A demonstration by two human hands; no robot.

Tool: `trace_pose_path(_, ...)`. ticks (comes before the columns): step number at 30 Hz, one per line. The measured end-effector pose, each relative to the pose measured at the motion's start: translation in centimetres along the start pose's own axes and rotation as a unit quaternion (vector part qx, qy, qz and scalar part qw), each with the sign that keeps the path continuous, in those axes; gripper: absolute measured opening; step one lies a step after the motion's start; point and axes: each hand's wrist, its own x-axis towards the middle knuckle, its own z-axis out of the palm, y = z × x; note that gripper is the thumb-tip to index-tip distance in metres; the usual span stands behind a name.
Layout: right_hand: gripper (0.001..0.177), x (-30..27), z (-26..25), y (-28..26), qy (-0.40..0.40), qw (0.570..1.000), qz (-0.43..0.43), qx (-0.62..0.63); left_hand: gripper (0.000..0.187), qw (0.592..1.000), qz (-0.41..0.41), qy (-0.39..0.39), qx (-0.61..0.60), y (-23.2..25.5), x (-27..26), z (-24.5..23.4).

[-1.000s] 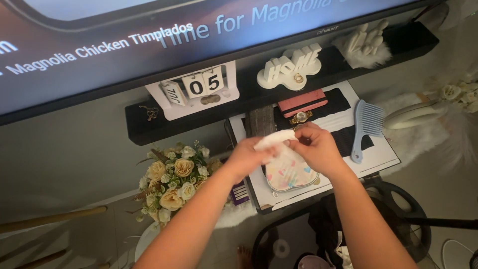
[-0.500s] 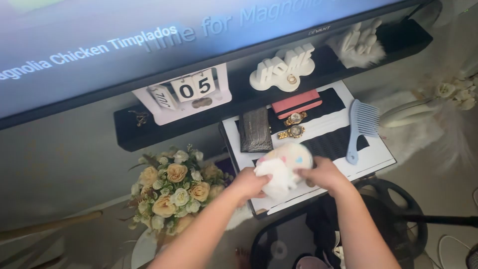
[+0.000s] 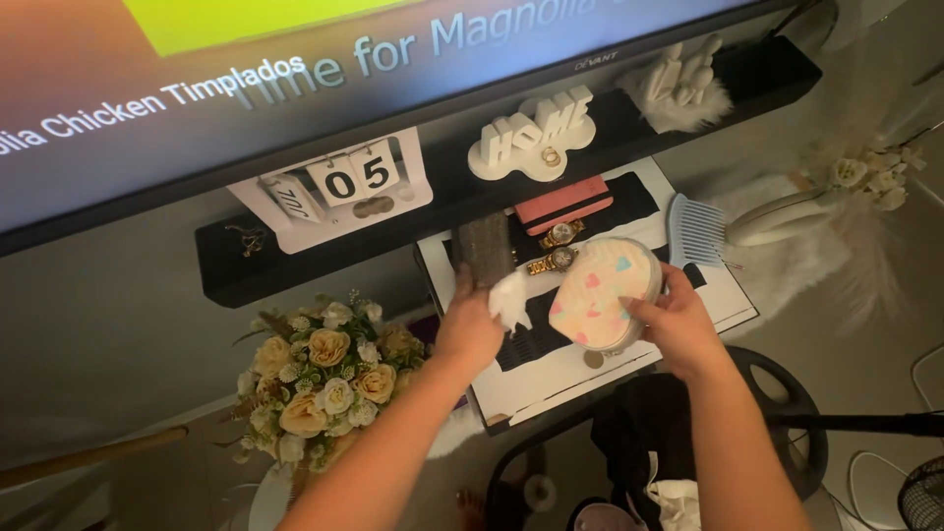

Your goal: Organizing various items on a shelf, packing a small bag, folding a towel, and hanging a hat.

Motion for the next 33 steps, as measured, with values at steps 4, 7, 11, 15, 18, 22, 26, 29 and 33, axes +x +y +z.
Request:
trace_pose_path(4, 0.065, 0.3, 1.0, 0.8, -0.014, 0.999, -0.013, 0.038, 0.041, 0.999, -0.043, -0.022, -0.008, 1.1, -1.1, 0.4)
trace_pose_path(7, 0.054, 0.6, 2.7, 1.6, -0.016, 0.995, -0.042, 0.092, 0.062, 0.997, 0.025, 0.042, -0.053, 0.3, -1.4, 1.9)
trace_pose_path(11, 0.047, -1.1, 6.6, 1.2, -0.002, 0.994, -0.09, 0.053, 0.065, 0.819, -0.002, -0.131, -0.559, -0.9, -1.8, 2.9)
trace_pose_path(15, 0.043, -3.1, 8.8, 1.7, -0.104, 0.981, -0.163, -0.005, 0.066, 0.674, -0.317, -0.182, -0.642, 3.5, -2.7, -0.4)
trace_pose_path(18, 0.043, -7.3, 10.3, -1.6, -0.131, 0.963, -0.155, -0.177, 0.07, 0.711, -0.312, -0.053, -0.628, 0.5, -1.4, 3.3)
trace_pose_path(22, 0.039, -8.5, 10.9, -1.4, -0.098, 0.936, -0.112, -0.319, 0.063, 0.742, -0.282, 0.069, -0.604, 0.4, -1.2, 3.8)
trace_pose_path(26, 0.035, -8.0, 10.1, 0.0, -0.17, 0.955, -0.023, -0.243, 0.057, 0.795, -0.29, 0.128, -0.517, 1.5, -1.7, 1.7)
trace_pose_path(29, 0.038, -7.6, 8.9, 0.4, -0.224, 0.963, 0.004, -0.146, 0.053, 0.803, -0.297, 0.126, -0.501, 0.3, -1.6, 2.0)
trace_pose_path(33, 0.042, -6.5, 8.2, 0.8, -0.249, 0.968, 0.017, -0.037, 0.05, 0.825, -0.222, 0.108, -0.509, -1.0, -1.1, 2.8)
